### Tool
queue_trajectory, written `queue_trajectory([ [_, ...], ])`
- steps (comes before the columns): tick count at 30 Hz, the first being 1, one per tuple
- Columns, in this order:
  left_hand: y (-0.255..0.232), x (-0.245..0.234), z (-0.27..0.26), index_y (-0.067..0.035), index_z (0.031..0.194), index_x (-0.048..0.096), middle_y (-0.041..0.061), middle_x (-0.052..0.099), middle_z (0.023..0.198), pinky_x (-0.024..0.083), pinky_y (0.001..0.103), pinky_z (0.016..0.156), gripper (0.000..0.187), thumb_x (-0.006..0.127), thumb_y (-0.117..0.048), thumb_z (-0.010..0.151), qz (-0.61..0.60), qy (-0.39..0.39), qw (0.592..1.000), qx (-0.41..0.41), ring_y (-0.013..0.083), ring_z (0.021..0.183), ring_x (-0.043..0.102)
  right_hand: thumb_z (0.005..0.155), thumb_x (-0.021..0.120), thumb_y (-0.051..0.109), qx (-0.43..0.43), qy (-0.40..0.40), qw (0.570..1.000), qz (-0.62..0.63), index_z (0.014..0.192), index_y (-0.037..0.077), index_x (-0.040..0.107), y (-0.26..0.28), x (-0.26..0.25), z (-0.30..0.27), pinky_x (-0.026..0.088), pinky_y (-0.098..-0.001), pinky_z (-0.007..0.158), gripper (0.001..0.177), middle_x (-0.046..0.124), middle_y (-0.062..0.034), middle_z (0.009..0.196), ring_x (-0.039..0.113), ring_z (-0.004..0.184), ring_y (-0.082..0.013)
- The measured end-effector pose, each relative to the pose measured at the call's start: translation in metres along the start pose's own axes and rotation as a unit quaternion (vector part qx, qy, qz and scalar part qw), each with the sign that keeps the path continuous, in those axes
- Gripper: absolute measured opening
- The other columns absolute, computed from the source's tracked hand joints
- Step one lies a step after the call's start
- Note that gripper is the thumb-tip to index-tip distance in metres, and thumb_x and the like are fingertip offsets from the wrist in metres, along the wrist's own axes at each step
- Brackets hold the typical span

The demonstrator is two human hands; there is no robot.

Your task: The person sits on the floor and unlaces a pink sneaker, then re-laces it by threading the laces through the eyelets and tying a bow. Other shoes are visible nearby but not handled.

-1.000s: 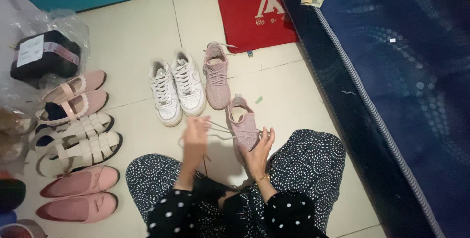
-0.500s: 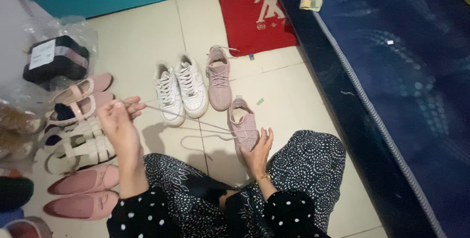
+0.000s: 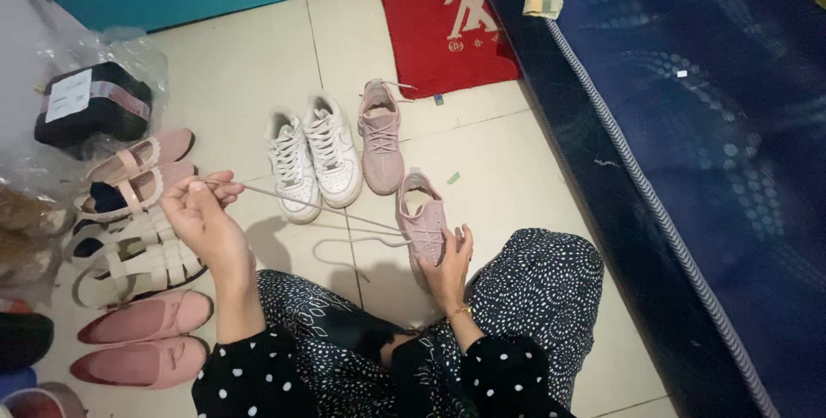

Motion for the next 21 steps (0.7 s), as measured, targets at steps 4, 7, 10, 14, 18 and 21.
queue_trajectory([
  [4,0.010,0.003,0.004,-0.003,0.129,0.038,0.019,0.067,0.115,0.053,0.028,0.084,0.014,0.039,-0.013,0.118,-0.011,0.023,1.000,-0.012,0.0167,0.091,0.067,0.061,0.090,0.019,0.004,-0.020,1.000,-0.008,0.140,-0.004,0.047,-0.003,-0.002,0.001,0.035,-0.0507,0.114,0.093,0.031,-0.0267,0.151,0.038,0.137,-0.0478],
  [7,0.021,0.003,0.005,-0.003,0.130,0.039,0.019,0.069,0.116,0.052,0.028,0.086,0.016,0.040,-0.014,0.118,0.001,0.042,0.999,-0.024,0.0165,0.093,0.067,0.063,0.091,0.020,0.013,0.003,1.000,-0.022,0.137,0.000,0.051,-0.004,0.004,0.002,0.036,-0.0497,0.115,0.086,0.033,-0.0262,0.151,0.038,0.138,-0.0462],
  [10,0.049,0.013,-0.008,-0.002,0.127,0.042,0.017,0.070,0.110,0.053,0.028,0.084,0.021,0.048,-0.016,0.113,0.035,0.038,0.997,-0.062,0.0165,0.091,0.067,0.063,0.092,0.021,0.023,0.008,0.999,-0.023,0.136,0.001,0.051,-0.008,0.002,0.003,0.035,-0.0494,0.115,0.086,0.033,-0.0265,0.151,0.038,0.138,-0.0461],
  [14,0.104,0.071,-0.071,0.003,0.132,0.051,0.011,0.070,0.113,0.048,0.035,0.101,0.037,0.062,-0.015,0.100,0.199,0.200,0.955,-0.092,0.0222,0.109,0.064,0.062,0.092,0.023,0.008,-0.010,1.000,-0.024,0.141,-0.002,0.045,-0.002,0.000,0.003,0.035,-0.0502,0.115,0.095,0.033,-0.0269,0.150,0.037,0.138,-0.0466],
  [18,0.123,0.124,-0.150,0.005,0.130,0.051,0.027,0.052,0.129,0.044,0.046,0.102,0.060,0.073,-0.007,0.075,0.316,0.367,0.866,0.123,0.0438,0.120,0.052,0.062,0.092,0.024,0.017,0.007,1.000,-0.025,0.142,0.001,0.046,-0.004,0.000,0.003,0.035,-0.0495,0.115,0.095,0.033,-0.0266,0.151,0.037,0.138,-0.0459],
  [21,0.159,0.125,-0.201,-0.006,0.126,0.058,0.017,0.056,0.120,0.049,0.045,0.097,0.047,0.071,-0.012,0.082,0.354,0.374,0.854,0.075,0.0377,0.114,0.058,0.063,0.092,0.024,0.038,0.028,0.999,-0.024,0.141,0.001,0.045,-0.006,0.005,0.004,0.034,-0.0487,0.114,0.094,0.032,-0.0271,0.151,0.037,0.138,-0.0451],
])
Point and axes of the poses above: each hand's wrist, its own z-axis towards the middle knuckle, its own x-axis out of the palm, y = z × x, the point moved 10 cm from there along z, towards the middle knuckle
